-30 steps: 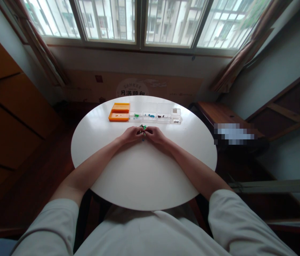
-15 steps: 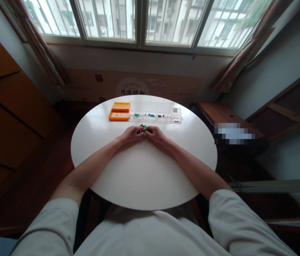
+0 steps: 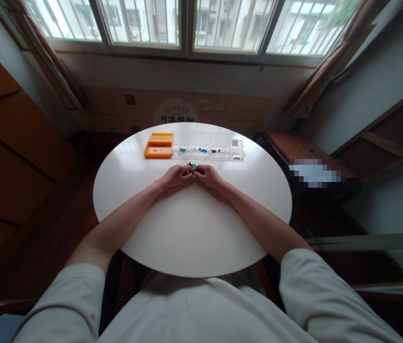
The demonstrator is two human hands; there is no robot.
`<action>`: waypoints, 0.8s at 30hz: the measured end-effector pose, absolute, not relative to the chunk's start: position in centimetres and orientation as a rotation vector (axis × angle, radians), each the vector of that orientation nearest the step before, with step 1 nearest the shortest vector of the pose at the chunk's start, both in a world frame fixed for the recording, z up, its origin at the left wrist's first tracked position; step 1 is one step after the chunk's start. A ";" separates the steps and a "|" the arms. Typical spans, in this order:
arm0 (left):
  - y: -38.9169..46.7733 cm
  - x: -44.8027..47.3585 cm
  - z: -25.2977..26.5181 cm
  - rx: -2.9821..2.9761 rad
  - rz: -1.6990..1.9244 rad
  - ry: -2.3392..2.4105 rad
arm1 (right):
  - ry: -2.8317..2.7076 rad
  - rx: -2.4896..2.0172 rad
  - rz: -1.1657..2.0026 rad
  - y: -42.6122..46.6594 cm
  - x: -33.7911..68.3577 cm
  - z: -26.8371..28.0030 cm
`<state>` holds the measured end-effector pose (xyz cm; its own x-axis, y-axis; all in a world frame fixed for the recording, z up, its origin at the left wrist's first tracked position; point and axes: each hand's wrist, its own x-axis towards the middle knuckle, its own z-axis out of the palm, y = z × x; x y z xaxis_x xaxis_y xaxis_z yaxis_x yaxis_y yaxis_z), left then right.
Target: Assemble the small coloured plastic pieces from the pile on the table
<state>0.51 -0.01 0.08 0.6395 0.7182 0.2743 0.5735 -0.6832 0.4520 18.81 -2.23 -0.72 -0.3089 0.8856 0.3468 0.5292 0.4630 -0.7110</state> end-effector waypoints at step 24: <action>0.3 0.4 -0.4 2.556 0.655 1.035 | -1.994 -1.147 0.606 -2.0 18.9 -1.1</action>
<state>0.42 0.29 -0.41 0.6354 0.7130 0.2966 0.5730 -0.6928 0.4378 18.92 -2.00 -1.12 -0.3220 0.8725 0.3674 0.5204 0.4873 -0.7012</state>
